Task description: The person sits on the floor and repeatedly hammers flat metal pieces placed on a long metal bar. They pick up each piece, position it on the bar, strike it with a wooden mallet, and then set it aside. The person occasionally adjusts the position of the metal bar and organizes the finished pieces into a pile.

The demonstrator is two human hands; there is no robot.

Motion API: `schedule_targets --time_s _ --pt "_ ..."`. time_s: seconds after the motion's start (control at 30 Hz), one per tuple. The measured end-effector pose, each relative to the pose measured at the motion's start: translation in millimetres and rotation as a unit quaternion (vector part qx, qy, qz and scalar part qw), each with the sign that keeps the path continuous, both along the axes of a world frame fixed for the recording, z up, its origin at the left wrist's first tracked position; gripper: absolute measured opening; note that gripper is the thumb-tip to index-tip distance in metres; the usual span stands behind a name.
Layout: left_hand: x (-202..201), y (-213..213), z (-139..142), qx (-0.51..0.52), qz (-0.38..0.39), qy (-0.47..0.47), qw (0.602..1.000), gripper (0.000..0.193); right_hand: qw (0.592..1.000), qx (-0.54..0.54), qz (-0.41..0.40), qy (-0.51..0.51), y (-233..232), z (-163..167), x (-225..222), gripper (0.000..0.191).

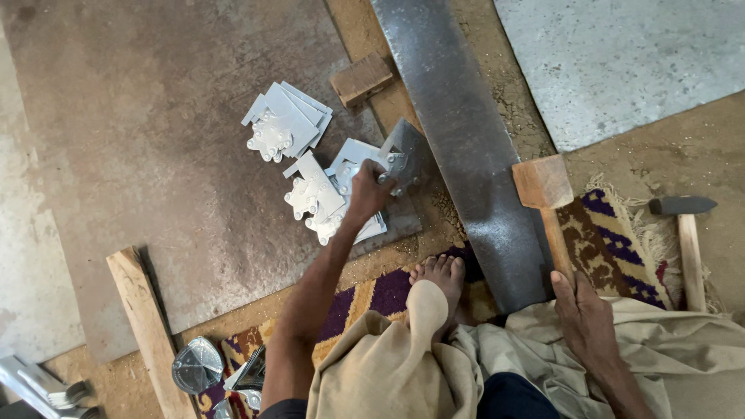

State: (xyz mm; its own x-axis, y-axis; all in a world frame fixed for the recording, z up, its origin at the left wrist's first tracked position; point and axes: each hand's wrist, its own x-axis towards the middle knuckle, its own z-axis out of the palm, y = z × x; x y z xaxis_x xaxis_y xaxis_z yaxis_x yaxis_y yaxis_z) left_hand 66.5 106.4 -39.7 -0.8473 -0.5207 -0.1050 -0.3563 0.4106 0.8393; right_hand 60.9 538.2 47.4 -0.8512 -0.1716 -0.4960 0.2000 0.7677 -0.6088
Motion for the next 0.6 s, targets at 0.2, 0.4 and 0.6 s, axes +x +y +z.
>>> schedule_targets --time_s 0.2,0.4,0.6 --pt "18 -37 33 0.101 0.197 0.196 0.955 0.024 1.0 -0.026 0.0 0.008 3 -1 1 0.048" --pt "25 -33 75 0.26 0.239 0.197 0.915 0.027 1.0 -0.007 0.006 0.014 4 -6 -2 0.052" --pt "3 38 50 0.295 0.175 0.123 0.931 0.048 1.0 -0.024 0.007 0.004 6 1 -3 0.048"
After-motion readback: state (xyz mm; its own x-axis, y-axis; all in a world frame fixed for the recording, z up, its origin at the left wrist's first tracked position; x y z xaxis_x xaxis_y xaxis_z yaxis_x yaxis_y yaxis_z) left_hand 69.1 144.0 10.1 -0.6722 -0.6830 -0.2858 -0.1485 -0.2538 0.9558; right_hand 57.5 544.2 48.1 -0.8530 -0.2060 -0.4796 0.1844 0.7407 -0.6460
